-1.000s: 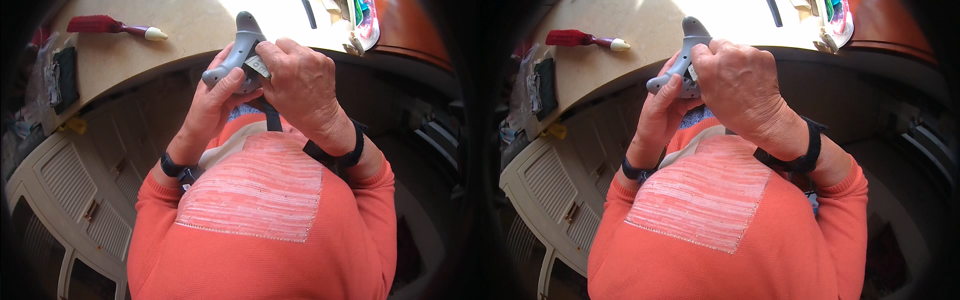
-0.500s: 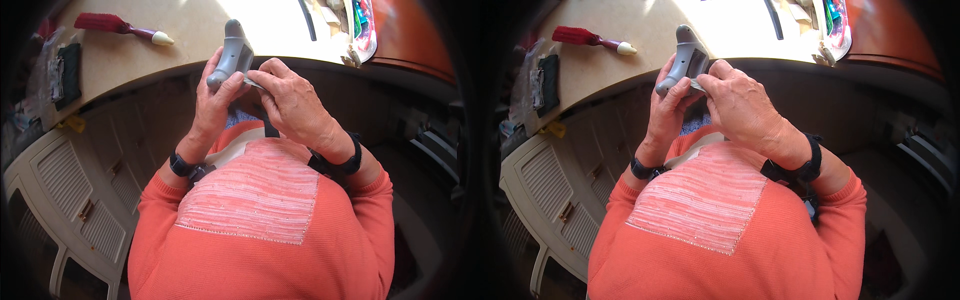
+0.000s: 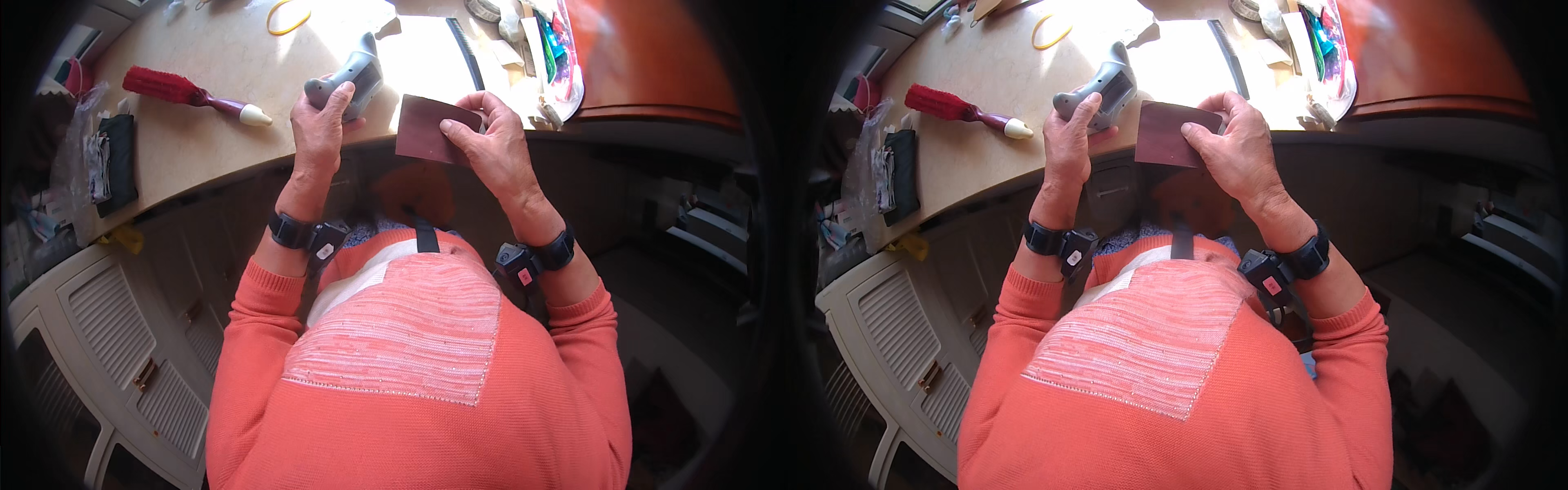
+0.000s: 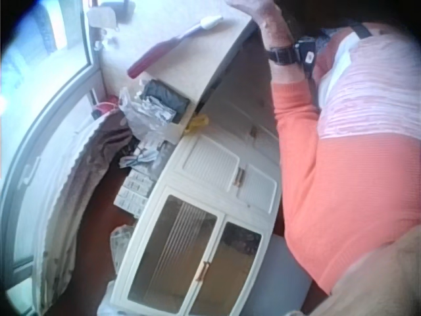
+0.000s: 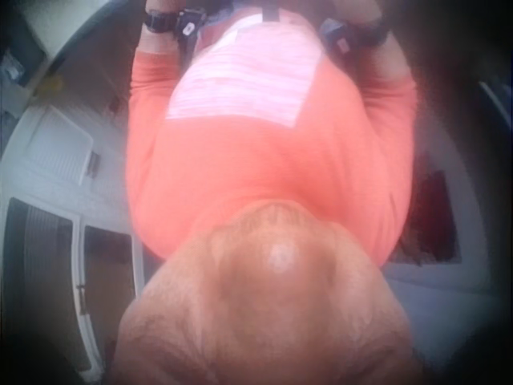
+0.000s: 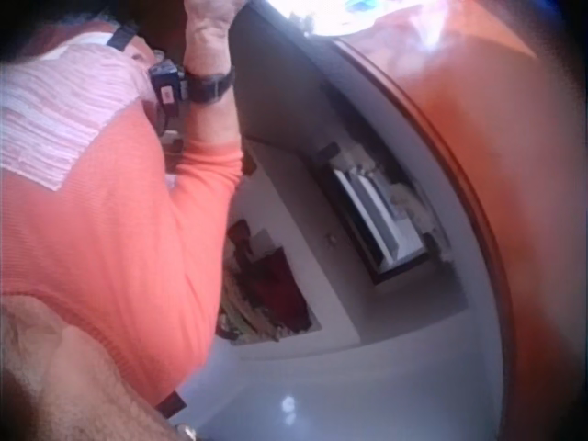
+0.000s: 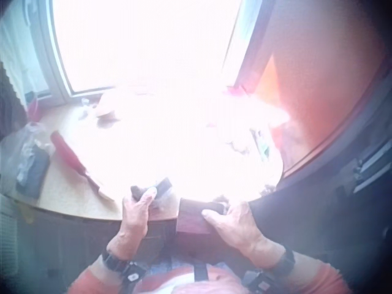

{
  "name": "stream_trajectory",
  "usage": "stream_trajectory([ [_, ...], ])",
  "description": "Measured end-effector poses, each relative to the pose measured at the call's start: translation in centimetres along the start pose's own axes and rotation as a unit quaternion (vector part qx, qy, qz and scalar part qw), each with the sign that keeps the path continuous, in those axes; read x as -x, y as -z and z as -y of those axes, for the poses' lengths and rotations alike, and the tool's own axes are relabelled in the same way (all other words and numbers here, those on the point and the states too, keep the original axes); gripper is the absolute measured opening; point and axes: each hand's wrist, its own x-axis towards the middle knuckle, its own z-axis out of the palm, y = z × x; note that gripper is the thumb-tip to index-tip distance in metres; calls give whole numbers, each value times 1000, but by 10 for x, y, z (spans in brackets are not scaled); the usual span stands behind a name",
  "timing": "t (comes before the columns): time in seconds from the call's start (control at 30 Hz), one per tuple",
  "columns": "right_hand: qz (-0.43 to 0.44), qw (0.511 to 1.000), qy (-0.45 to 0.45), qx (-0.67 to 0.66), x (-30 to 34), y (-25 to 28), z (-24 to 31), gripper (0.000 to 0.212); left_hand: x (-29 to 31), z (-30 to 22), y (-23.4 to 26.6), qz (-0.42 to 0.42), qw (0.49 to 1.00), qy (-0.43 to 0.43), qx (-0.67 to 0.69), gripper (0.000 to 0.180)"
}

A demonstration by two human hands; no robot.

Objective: The person removes batteries from a game controller, then uses sandpaper to smooth the interior of the battery compartment. They move between rooms to retrieve the sandpaper and return to the desk to continue sanding.

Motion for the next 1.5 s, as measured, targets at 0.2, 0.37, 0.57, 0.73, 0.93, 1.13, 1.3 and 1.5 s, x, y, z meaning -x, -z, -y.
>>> stream_trajectory([
  [0.2,-40,997,36,60,-8,3,-14,25,-38,-12,19,-32,974,-28,-224,52],
  [0.37,-41,998,30,30,-8,0,-14,20,8,-28,6,-112,808,-419,-398,50],
  [0.57,73,991,58,-96,-2,-10,-2,25,56,-4,-27,80,959,-229,-149,38],
  [0.73,163,980,10,-115,1,-5,7,34,56,1,-20,130,989,-65,22,39],
  [0.93,156,972,26,-173,6,-2,8,45,62,-5,-21,165,977,-132,-19,39],
  [1.13,104,974,73,-186,17,-10,15,54,77,-11,-25,88,988,-121,41,40],
  [1.3,131,976,129,-119,18,-1,19,45,76,-12,-16,134,983,-126,-1,36],
  [1.5,82,967,240,1,16,-7,18,36,75,-9,-16,140,968,-203,-38,36],
])
